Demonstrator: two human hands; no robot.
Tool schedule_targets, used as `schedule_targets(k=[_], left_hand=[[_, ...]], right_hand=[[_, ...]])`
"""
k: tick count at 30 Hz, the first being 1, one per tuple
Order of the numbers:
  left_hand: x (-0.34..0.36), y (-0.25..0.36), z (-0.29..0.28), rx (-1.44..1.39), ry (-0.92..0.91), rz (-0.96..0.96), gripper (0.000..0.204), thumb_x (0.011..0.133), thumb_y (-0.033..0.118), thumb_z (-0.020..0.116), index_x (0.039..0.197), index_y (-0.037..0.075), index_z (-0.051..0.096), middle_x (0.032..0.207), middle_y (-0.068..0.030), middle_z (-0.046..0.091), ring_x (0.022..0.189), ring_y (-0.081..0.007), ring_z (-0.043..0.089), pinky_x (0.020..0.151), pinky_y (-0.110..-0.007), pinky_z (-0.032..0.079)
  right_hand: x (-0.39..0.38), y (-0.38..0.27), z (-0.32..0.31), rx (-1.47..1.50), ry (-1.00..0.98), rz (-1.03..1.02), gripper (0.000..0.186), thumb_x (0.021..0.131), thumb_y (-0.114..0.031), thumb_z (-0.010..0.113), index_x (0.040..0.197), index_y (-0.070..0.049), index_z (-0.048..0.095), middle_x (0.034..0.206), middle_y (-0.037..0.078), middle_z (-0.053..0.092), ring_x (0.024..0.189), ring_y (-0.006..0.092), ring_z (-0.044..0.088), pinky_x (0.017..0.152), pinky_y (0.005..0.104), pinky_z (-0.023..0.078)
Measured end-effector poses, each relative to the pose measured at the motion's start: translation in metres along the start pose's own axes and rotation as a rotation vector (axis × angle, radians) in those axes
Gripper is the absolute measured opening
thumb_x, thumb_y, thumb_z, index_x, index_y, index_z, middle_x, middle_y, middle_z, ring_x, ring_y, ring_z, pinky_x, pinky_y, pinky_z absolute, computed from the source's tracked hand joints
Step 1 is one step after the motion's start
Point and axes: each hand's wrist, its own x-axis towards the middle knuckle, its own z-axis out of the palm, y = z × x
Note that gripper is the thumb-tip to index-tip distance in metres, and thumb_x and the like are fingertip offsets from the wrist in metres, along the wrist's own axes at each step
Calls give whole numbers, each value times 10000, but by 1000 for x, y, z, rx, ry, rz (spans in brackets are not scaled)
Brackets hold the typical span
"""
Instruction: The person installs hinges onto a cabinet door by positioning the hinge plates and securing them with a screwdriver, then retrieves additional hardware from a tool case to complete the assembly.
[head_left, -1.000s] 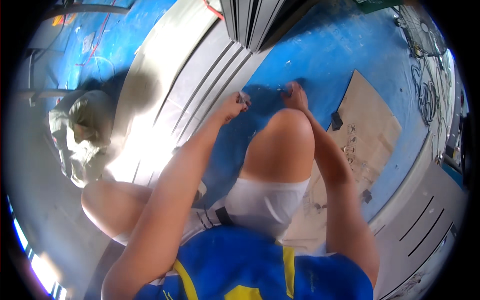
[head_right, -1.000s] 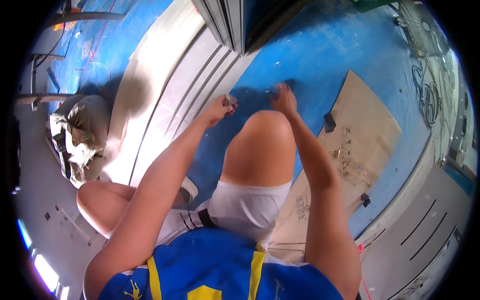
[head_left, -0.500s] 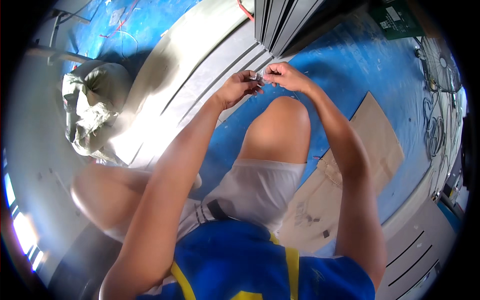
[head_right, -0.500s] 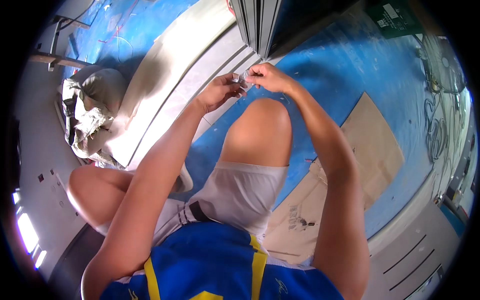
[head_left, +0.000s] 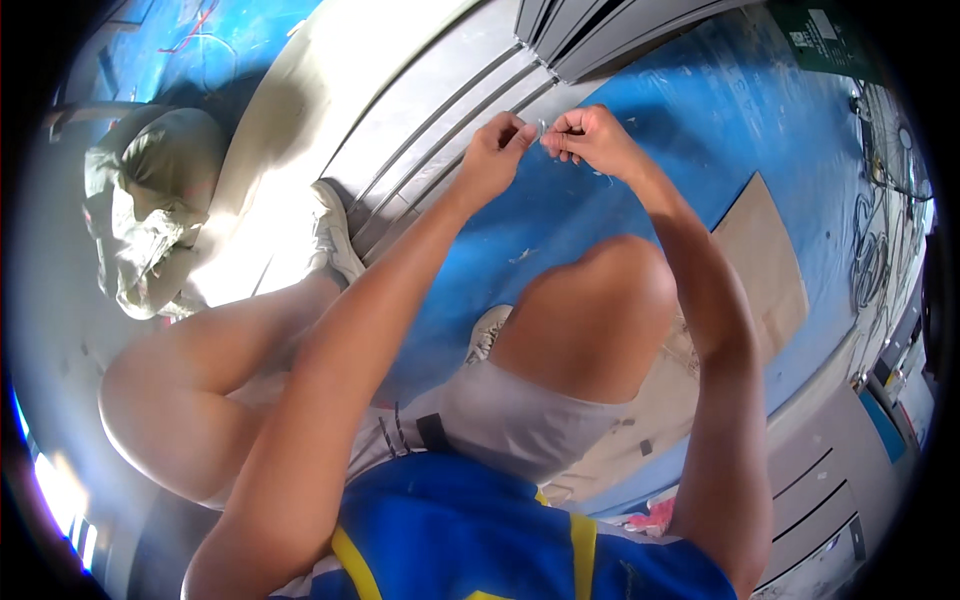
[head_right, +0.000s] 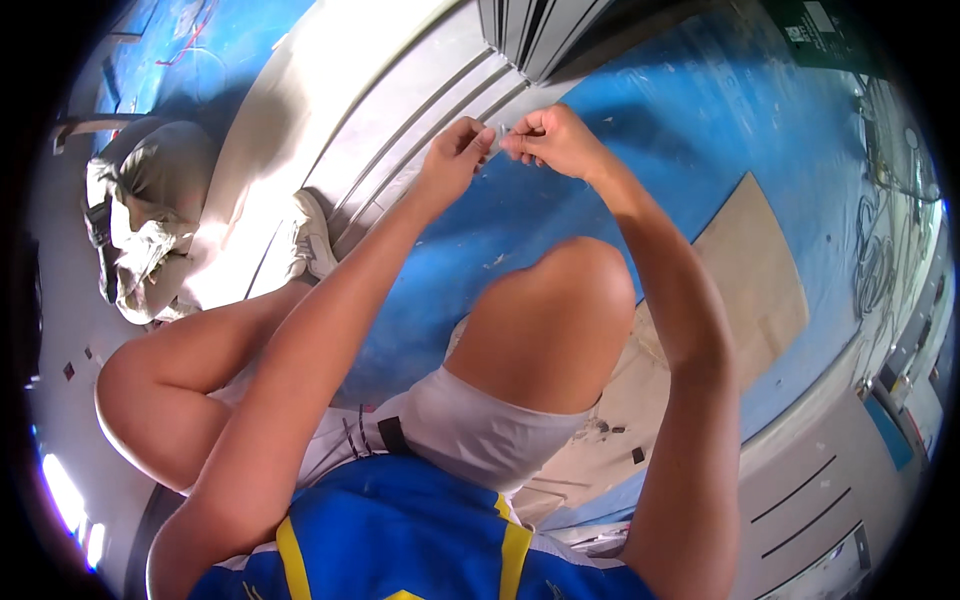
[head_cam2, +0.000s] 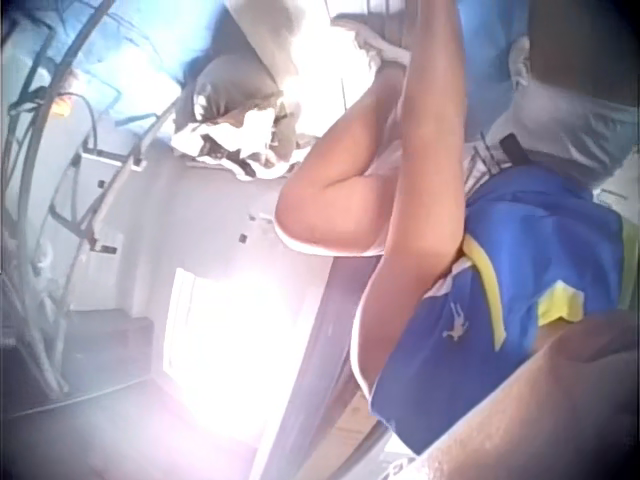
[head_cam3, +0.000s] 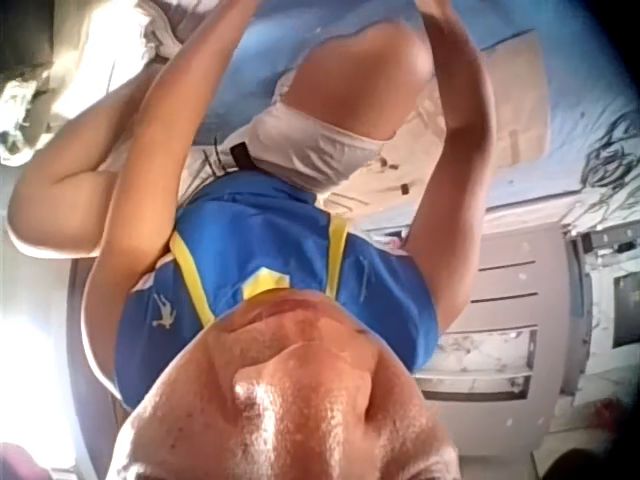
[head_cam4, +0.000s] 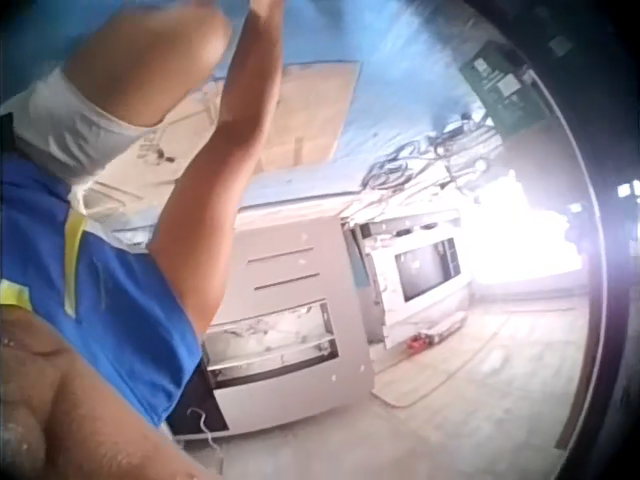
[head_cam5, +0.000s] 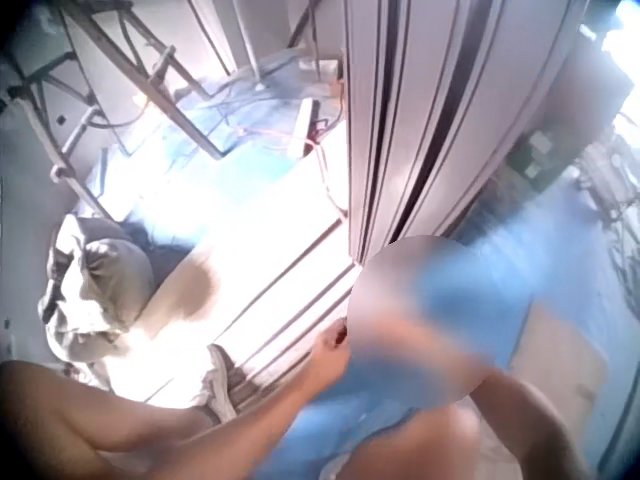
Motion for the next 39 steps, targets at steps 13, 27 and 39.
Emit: schedule_targets(k=[13,27,39], left_hand=[[7,-6,5,-59,-293,-170,230,974,236,570,965,9,600,830,-58,645,732,-132,603,685,-286,488],[-15,-6,14,-22,-369,-142,56,973,68,529,928,36,522,748,-25,539,652,-112,502,597,-278,429],[-36,-62,23,-269,-188,-458,110,1000,96,515,1041,29,592,893,-59,626,840,-177,661,714,-309,516]], right_hand=[[-25,29,26,390,-17,33,145,974,-168,595,908,-40,617,814,35,645,732,91,581,655,238,476],[-28,63,37,-285,407,-280,156,884,-114,593,785,-19,519,644,135,552,544,181,542,521,349,448],[-111,106,-17,-918,889,507,113,865,-137,695,903,-39,656,686,146,635,659,387,609,643,478,501]])
